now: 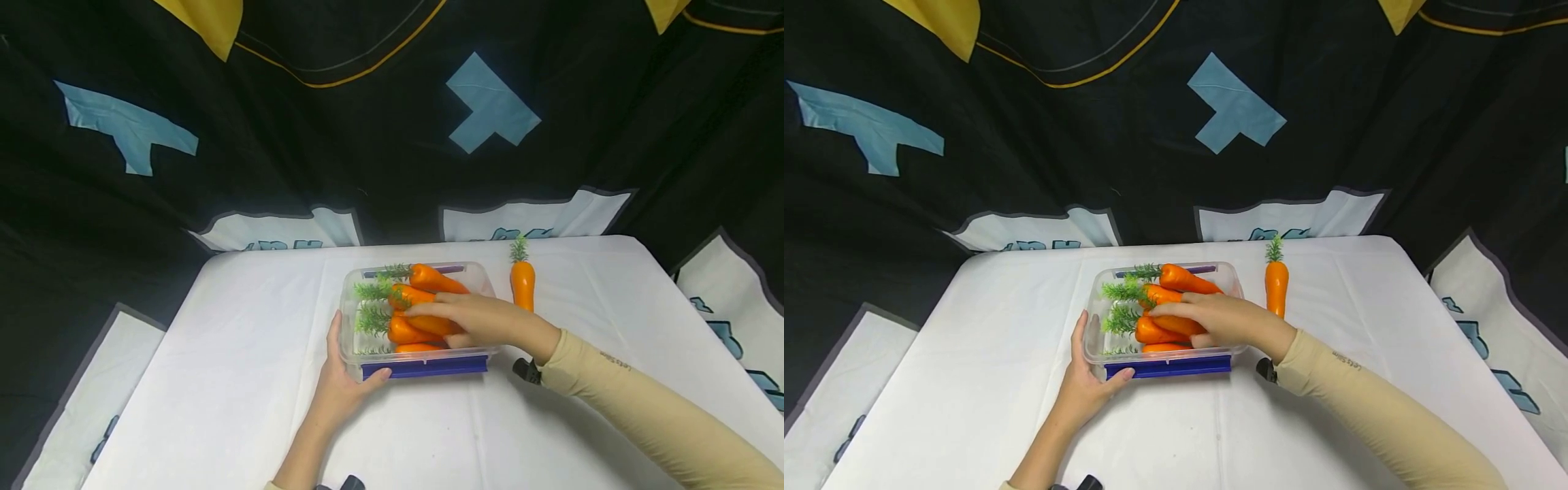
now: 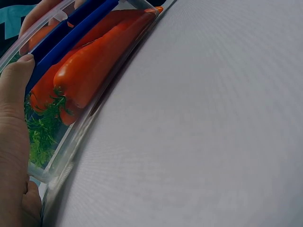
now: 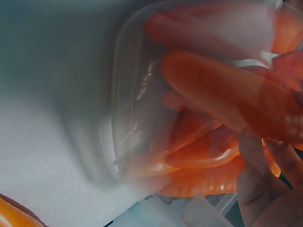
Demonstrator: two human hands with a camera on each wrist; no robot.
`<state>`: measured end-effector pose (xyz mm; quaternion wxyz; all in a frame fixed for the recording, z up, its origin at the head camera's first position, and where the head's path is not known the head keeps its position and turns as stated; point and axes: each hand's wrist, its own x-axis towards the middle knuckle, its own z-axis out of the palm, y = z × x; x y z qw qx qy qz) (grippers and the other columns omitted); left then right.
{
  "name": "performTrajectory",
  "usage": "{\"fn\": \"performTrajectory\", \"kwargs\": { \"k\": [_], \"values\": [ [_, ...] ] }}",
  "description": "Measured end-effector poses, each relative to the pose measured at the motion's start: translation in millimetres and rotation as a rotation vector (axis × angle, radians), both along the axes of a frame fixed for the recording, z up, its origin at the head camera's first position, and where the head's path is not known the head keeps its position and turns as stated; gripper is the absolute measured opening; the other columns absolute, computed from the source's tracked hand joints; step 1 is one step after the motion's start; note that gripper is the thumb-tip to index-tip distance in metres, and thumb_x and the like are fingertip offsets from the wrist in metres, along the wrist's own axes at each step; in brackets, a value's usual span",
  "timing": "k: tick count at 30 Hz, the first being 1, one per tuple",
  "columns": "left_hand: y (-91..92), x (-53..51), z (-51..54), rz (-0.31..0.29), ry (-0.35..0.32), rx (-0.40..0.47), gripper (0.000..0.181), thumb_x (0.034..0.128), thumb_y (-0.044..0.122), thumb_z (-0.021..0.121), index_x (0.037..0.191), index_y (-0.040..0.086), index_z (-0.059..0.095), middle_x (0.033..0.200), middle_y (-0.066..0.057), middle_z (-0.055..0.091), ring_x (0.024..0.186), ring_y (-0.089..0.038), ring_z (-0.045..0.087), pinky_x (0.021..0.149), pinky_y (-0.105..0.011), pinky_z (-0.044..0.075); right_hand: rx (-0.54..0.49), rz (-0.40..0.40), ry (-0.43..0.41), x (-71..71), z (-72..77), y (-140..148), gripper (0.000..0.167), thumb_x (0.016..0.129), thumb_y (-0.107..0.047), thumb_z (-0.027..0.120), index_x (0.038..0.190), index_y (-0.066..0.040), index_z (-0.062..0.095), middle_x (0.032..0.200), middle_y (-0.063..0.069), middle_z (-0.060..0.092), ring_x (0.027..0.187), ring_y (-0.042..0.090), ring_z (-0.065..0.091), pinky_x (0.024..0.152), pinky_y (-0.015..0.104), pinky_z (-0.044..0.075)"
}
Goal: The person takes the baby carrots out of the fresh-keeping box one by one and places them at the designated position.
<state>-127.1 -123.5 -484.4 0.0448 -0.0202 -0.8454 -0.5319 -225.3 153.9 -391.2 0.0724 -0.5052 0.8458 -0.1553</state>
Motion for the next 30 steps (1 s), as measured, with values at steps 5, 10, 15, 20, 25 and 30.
{"fn": "performTrajectory", "kwargs": {
  "k": [5,10,15,20,25,30],
  "values": [
    [0.0,0.1,-0.6,-0.001,0.002,-0.003,0.124,0.0724,0.042,0.086,0.156,0.046,-0.006,0.160,-0.017,0.032,0.141,-0.041,0.041,0.113,-0.065,0.031,0.024,-0.041,0.009,0.3,-0.9,0.5,0.074,0.089,-0.012,0.065,0.152,-0.037,0.036,0.142,-0.009,0.053,0.107,0.009,0.052,0.087,0.023,0.055],
    [-0.1,0.4,-0.6,-0.002,0.000,0.005,0.124,0.0724,0.042,0.086,0.155,0.047,-0.006,0.160,-0.016,0.032,0.142,-0.040,0.040,0.113,-0.065,0.031,0.012,-0.114,0.009,0.2,0.0,2.1,0.073,0.089,-0.015,0.063,0.152,-0.040,0.034,0.138,-0.003,0.054,0.090,0.009,0.057,0.076,0.020,0.055],
    [-0.4,0.5,-0.5,0.000,0.001,0.001,0.124,0.0724,0.041,0.086,0.156,0.046,-0.006,0.160,-0.017,0.033,0.141,-0.041,0.041,0.113,-0.065,0.032,0.002,-0.170,0.012,-0.3,4.4,1.0,0.074,0.089,-0.017,0.066,0.150,-0.043,0.035,0.150,-0.003,0.047,0.079,0.012,0.060,0.062,0.020,0.053],
    [-0.7,0.3,-0.2,0.004,0.001,0.002,0.124,0.0720,0.041,0.087,0.156,0.046,-0.005,0.160,-0.017,0.033,0.141,-0.040,0.042,0.113,-0.064,0.032,-0.010,-0.223,0.052,1.3,13.4,-1.1,0.078,0.086,-0.017,0.070,0.150,-0.042,0.035,0.142,0.000,0.053,0.072,0.012,0.058,0.064,0.023,0.054],
    [-0.2,0.8,0.1,-0.001,-0.010,0.015,0.125,0.0721,0.041,0.087,0.156,0.046,-0.006,0.160,-0.016,0.033,0.141,-0.040,0.041,0.114,-0.064,0.031,-0.064,-0.269,0.088,3.7,26.8,1.9,0.080,0.085,-0.021,0.075,0.151,-0.039,0.035,0.129,0.002,0.056,0.071,0.014,0.054,0.058,0.024,0.051],
    [0.2,0.7,-0.2,-0.005,-0.004,0.017,0.125,0.0724,0.040,0.086,0.156,0.044,-0.006,0.160,-0.017,0.032,0.142,-0.040,0.040,0.114,-0.065,0.030,-0.189,-0.260,0.097,4.6,43.6,10.7,0.078,0.086,-0.019,0.075,0.152,-0.030,0.036,0.112,-0.001,0.055,0.067,0.010,0.045,0.054,0.021,0.046]
  ]
}}
